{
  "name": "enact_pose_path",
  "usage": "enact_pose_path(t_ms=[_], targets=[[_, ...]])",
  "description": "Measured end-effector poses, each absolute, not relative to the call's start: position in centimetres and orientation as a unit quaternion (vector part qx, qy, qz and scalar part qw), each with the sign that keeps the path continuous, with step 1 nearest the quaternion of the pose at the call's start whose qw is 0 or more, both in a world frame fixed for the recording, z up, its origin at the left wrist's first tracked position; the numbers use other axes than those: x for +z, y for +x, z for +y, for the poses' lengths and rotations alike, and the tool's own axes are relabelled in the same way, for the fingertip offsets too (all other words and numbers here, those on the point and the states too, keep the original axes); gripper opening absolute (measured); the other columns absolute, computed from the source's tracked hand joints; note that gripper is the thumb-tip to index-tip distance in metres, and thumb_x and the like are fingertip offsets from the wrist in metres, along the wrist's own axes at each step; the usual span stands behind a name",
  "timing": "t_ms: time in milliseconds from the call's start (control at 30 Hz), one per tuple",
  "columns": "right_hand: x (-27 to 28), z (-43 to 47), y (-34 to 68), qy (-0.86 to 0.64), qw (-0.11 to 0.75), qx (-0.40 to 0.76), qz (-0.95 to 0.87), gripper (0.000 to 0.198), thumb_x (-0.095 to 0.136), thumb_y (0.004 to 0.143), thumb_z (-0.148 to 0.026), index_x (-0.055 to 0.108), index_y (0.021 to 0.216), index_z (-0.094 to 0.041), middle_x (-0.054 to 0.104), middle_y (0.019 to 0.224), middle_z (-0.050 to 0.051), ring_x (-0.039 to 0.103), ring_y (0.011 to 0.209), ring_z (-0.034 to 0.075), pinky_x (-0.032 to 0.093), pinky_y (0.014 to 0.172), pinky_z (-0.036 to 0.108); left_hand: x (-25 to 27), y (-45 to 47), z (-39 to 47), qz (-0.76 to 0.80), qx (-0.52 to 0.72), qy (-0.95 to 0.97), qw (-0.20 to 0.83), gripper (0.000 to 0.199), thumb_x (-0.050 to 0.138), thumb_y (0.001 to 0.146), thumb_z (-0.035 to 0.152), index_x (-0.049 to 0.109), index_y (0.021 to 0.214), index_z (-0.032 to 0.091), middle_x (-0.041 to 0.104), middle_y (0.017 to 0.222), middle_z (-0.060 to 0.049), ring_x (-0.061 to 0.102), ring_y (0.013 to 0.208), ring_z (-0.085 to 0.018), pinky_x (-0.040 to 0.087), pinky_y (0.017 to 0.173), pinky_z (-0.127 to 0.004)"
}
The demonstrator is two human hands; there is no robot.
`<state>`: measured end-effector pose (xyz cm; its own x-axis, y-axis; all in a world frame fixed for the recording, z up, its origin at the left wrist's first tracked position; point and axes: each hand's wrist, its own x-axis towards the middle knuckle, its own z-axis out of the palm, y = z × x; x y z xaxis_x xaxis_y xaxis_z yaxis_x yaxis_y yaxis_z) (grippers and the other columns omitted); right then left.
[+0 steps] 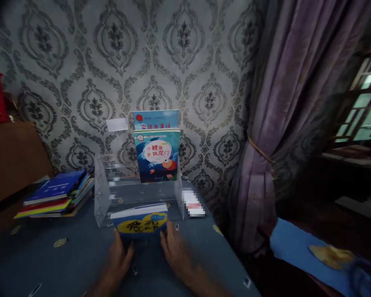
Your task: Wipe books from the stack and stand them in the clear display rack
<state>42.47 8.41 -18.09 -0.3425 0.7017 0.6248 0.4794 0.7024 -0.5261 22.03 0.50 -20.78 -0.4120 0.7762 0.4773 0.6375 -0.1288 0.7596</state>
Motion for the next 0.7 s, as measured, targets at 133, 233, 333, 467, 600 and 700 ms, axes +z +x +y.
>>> enact_pose_path(t_ms=[133,233,333,467,600,700], targets=[[-17.2,8.6,42.4,-0.349,0.441,0.150,-0.813,0.041,0.030,0.104,-0.049,0.058,0.115,-0.020,0.073,0.085,0.012,0.073,0.075,0.026,0.060,0.067,0.038,-19.2,22.2,-0.1,0.628,0.499,0.592,0.085,0.057,0.043,0.094,0.034,0.036,0.144,0.009,0.068,0.123,-0.021,0.067,0.113,-0.028,0.055,0.096,-0.044],[-16.8,8.7,42.5,-0.342,0.438,0.156,-0.817,0.038,0.032,0.103,-0.049,0.056,0.108,-0.020,0.070,0.076,0.010,0.070,0.065,0.026,0.056,0.057,0.036,-18.3,22.3,-0.4,0.637,0.488,0.595,0.043,0.065,0.049,0.090,0.034,0.032,0.147,0.009,0.065,0.127,-0.022,0.063,0.118,-0.029,0.053,0.100,-0.047],[-16.6,8.7,42.5,-0.322,0.442,0.159,-0.822,0.035,0.034,0.103,-0.048,0.055,0.107,-0.020,0.068,0.076,0.009,0.068,0.064,0.025,0.054,0.055,0.034,-17.7,22.2,-0.5,0.654,0.468,0.594,0.005,0.060,0.052,0.090,0.034,0.036,0.143,0.011,0.064,0.127,-0.020,0.060,0.121,-0.030,0.051,0.102,-0.049],[-16.5,8.7,42.3,-0.308,0.457,0.161,-0.819,0.037,0.035,0.103,-0.048,0.056,0.114,-0.020,0.070,0.083,0.010,0.069,0.071,0.025,0.057,0.061,0.035,-16.4,21.9,-0.8,0.653,0.458,0.603,-0.007,0.044,0.052,0.092,0.033,0.045,0.132,0.016,0.064,0.123,-0.015,0.062,0.116,-0.026,0.053,0.100,-0.046],[-16.2,8.6,42.2,-0.307,0.456,0.167,-0.819,0.039,0.035,0.103,-0.046,0.058,0.117,-0.018,0.069,0.079,0.009,0.067,0.069,0.026,0.057,0.065,0.037,-15.5,21.6,-1.0,0.674,0.448,0.587,0.021,0.045,0.051,0.093,0.038,0.043,0.132,0.014,0.067,0.112,-0.014,0.066,0.106,-0.026,0.056,0.093,-0.046],[-15.5,8.6,42.5,-0.300,0.436,0.184,-0.828,0.032,0.037,0.102,-0.038,0.057,0.120,-0.020,0.070,0.083,0.008,0.068,0.070,0.025,0.057,0.067,0.037,-15.3,21.4,-0.4,0.681,0.448,0.578,0.039,0.050,0.051,0.094,0.039,0.040,0.135,0.014,0.067,0.111,-0.014,0.066,0.106,-0.027,0.057,0.092,-0.047]])
